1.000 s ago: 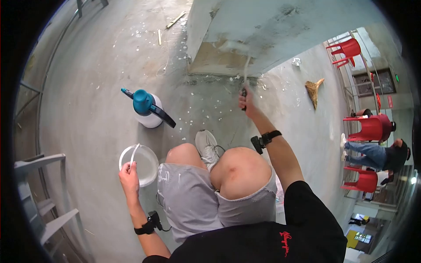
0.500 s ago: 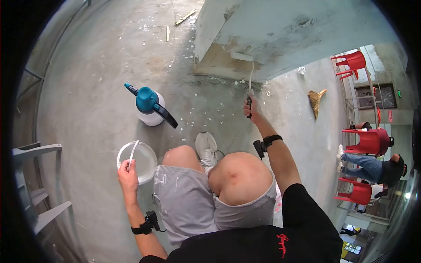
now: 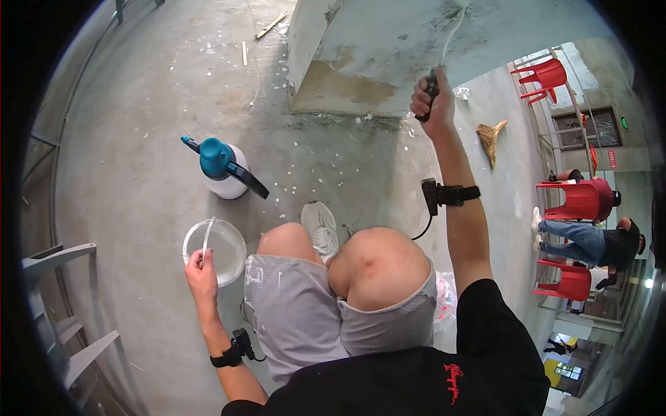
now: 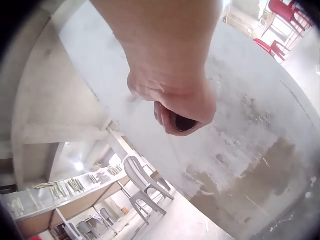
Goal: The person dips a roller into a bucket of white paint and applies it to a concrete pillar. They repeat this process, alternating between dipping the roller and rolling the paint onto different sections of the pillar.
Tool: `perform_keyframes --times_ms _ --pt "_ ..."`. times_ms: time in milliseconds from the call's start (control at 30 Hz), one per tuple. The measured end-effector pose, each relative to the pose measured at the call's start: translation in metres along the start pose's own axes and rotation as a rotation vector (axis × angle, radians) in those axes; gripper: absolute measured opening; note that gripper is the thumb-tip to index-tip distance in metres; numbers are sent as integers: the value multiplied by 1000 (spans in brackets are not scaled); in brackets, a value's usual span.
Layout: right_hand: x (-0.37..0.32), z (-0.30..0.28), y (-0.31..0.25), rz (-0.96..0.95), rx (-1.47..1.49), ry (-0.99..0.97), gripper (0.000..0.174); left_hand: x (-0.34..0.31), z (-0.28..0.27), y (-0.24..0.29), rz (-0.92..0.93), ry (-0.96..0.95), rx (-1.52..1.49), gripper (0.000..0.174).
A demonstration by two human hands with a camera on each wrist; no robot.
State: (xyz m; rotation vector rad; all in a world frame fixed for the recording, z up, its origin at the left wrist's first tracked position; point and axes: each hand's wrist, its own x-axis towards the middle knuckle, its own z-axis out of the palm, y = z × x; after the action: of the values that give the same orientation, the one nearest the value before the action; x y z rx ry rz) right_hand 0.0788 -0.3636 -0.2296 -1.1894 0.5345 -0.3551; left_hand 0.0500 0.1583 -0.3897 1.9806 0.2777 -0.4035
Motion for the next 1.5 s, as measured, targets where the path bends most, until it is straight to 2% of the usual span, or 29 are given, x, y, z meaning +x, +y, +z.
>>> perform_keyframes --times_ms 100,167,233,300,367,500,533,667,767,867,1033,1100,1167,1233,1333,1433,1500 --pt "3 -4 41 144 23 93 51 -1 1 -5 6 7 -10 22" --pt "7 -25 92 263 -3 63 50 1 2 -10 15 26 -34 22" --pt "5 -47 141 283 -109 103 54 -2 -3 -12 4 31 -3 22" --pt "-1 -53 169 438 -183 227 55 -4 -8 -4 -18 28 0 22" --pt "-4 -56 181 443 -216 248 55 -4 -13 -8 -34 18 13 23" --pt "-6 -56 176 398 -298 284 52 -1 -16 -15 16 21 43 23" --pt "-8 -49 163 401 -299 286 52 -1 -15 -14 8 11 45 23" --pt "-3 -11 85 192 -141 94 49 0 -10 -10 13 6 63 24" --pt "-3 22 48 150 -69 61 49 3 -9 -14 20 5 32 24" --pt "-2 36 68 179 -6 47 50 2 -8 -10 13 28 27 25" --pt "-8 12 157 268 -72 -8 56 -4 -9 -7 3 43 18 24" --pt "-11 0 186 429 -188 100 54 -3 -10 -9 6 45 23 24" --pt "-7 -12 207 476 -211 130 55 -2 -10 -15 13 36 14 24" --pt "-10 -11 208 520 -231 167 56 -2 -11 -18 10 38 25 24" --pt "-14 3 191 468 -275 207 56 -2 -12 -20 9 41 35 24" --pt "-20 31 151 371 -208 171 58 -2 -13 -24 7 36 33 24" --pt "-18 49 125 236 -52 64 58 -2 -14 -24 7 29 30 24"
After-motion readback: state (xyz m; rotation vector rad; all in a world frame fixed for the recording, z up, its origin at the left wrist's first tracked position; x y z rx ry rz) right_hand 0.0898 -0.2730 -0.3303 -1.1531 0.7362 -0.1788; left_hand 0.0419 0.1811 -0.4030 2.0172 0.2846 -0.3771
